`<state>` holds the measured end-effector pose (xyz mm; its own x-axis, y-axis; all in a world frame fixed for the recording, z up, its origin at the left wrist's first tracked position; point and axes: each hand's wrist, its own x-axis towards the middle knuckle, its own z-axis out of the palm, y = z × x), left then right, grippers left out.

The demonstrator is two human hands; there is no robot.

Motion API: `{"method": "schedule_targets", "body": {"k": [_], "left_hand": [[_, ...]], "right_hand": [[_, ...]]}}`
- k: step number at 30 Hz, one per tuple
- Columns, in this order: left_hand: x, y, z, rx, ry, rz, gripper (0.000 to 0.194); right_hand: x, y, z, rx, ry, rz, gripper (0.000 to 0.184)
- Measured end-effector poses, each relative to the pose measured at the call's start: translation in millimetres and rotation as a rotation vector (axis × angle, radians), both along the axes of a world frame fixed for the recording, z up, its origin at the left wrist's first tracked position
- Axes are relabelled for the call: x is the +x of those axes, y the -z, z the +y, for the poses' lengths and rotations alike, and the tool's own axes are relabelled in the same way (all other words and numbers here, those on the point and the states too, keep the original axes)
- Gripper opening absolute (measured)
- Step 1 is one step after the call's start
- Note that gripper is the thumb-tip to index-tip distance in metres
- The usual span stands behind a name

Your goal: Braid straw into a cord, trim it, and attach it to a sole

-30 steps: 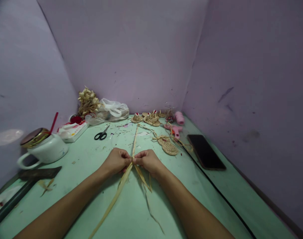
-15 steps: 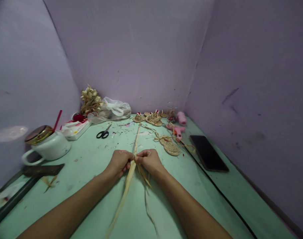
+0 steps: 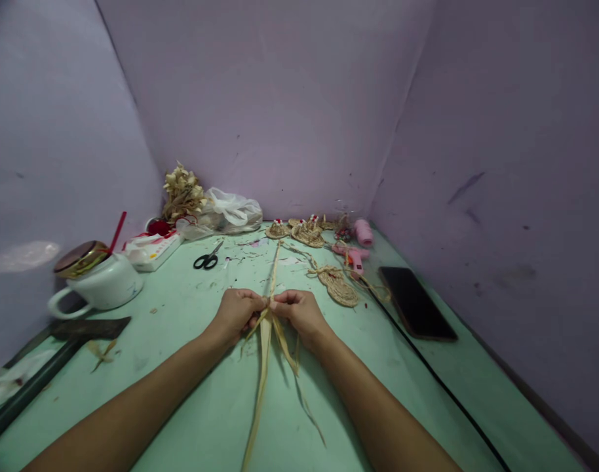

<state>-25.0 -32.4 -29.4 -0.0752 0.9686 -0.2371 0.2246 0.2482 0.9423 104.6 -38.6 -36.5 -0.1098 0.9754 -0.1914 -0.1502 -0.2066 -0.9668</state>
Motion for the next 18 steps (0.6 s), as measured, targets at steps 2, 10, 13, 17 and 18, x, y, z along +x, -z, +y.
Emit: {"method": "schedule_targets", "body": {"k": [2, 10, 13, 17, 18], "left_hand": [[-2, 2.8, 2, 0.013, 0.002, 0.026, 0.01], [-8, 3.7, 5, 0.122, 0.041, 0.168, 0.011], [-4, 0.1, 1, 0.171, 0.071, 0.217, 0.01], [-1, -2.3, -3, 0.155, 0.108, 0.222, 0.009], [-2, -2.3, -3, 0.146, 0.116, 0.215, 0.009]], "right_hand": [[0, -0.8, 0, -0.023, -0.004, -0.005, 0.021], [1, -0.5, 0, -0.017, -0.047, -0.013, 0.021], [2, 0.5, 1, -0.022, -0.039, -0.023, 0.021], [2, 2.2, 2, -0.013, -0.003, -0.038, 0.022], [2, 2.5, 2, -0.008, 0.001, -0.038, 0.022]]}}
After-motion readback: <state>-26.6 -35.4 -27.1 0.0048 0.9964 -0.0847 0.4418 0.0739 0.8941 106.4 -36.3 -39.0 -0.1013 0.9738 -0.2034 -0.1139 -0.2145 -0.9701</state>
